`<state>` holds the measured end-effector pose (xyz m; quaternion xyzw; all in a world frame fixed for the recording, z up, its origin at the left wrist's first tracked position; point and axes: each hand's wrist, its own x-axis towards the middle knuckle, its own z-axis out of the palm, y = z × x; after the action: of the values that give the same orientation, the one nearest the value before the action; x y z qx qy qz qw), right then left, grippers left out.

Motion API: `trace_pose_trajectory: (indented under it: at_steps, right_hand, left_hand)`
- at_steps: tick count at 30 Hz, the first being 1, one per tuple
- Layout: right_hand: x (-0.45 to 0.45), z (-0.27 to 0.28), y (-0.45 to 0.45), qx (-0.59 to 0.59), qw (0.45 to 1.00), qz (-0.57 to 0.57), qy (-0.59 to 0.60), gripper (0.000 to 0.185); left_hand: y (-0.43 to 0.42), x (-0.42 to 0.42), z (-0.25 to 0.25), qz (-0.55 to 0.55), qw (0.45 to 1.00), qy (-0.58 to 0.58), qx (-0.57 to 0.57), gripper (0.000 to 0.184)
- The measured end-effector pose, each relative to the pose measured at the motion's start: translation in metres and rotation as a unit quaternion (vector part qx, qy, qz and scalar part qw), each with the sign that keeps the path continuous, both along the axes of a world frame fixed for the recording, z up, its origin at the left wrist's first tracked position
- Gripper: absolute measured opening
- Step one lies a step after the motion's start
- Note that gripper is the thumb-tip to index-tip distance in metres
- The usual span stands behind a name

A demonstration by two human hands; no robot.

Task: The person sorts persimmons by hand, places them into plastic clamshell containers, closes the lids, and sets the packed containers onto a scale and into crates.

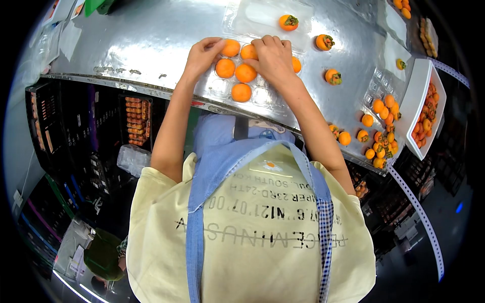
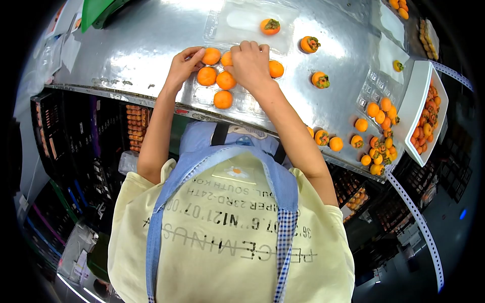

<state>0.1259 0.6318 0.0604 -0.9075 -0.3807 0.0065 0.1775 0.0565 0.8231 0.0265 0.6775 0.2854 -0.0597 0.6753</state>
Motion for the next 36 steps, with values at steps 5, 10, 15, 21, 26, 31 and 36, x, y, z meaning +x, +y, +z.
trace_pose_trajectory:
  at_steps: [5, 10, 15, 21, 26, 31, 36]
  right_hand:
    - [0.002, 0.015, 0.003, -0.049, 0.997, -0.009, 0.067, 0.039]
    - [0.005, 0.004, 0.005, -0.021, 0.998, 0.004, 0.064, 0.040]
    - [0.008, 0.001, -0.002, 0.092, 0.994, 0.000, 0.064, 0.041]
    - [-0.003, 0.039, -0.024, 0.391, 0.826, -0.059, 0.402, 0.048]
    - [-0.024, 0.048, -0.040, 0.514, 0.727, -0.037, 0.453, 0.053]
    - [-0.029, 0.053, -0.060, 0.476, 0.789, -0.048, 0.385, 0.053]
    - [-0.039, 0.083, -0.056, 0.380, 0.891, -0.055, 0.242, 0.053]
  left_hand:
    - [-0.001, -0.003, -0.003, -0.062, 0.993, -0.011, 0.097, 0.065]
    - [0.001, -0.003, -0.002, -0.078, 0.993, 0.006, 0.092, 0.071]
    - [-0.007, -0.007, 0.007, 0.006, 0.965, -0.072, 0.252, 0.059]
    - [-0.044, -0.015, 0.074, -0.020, 0.990, -0.102, -0.095, 0.052]
    - [-0.079, -0.017, 0.094, -0.027, 0.918, -0.143, -0.370, 0.055]
    - [-0.088, -0.020, 0.095, -0.026, 0.955, -0.214, -0.204, 0.052]
    - [-0.091, -0.024, 0.098, -0.065, 0.970, -0.231, -0.027, 0.048]
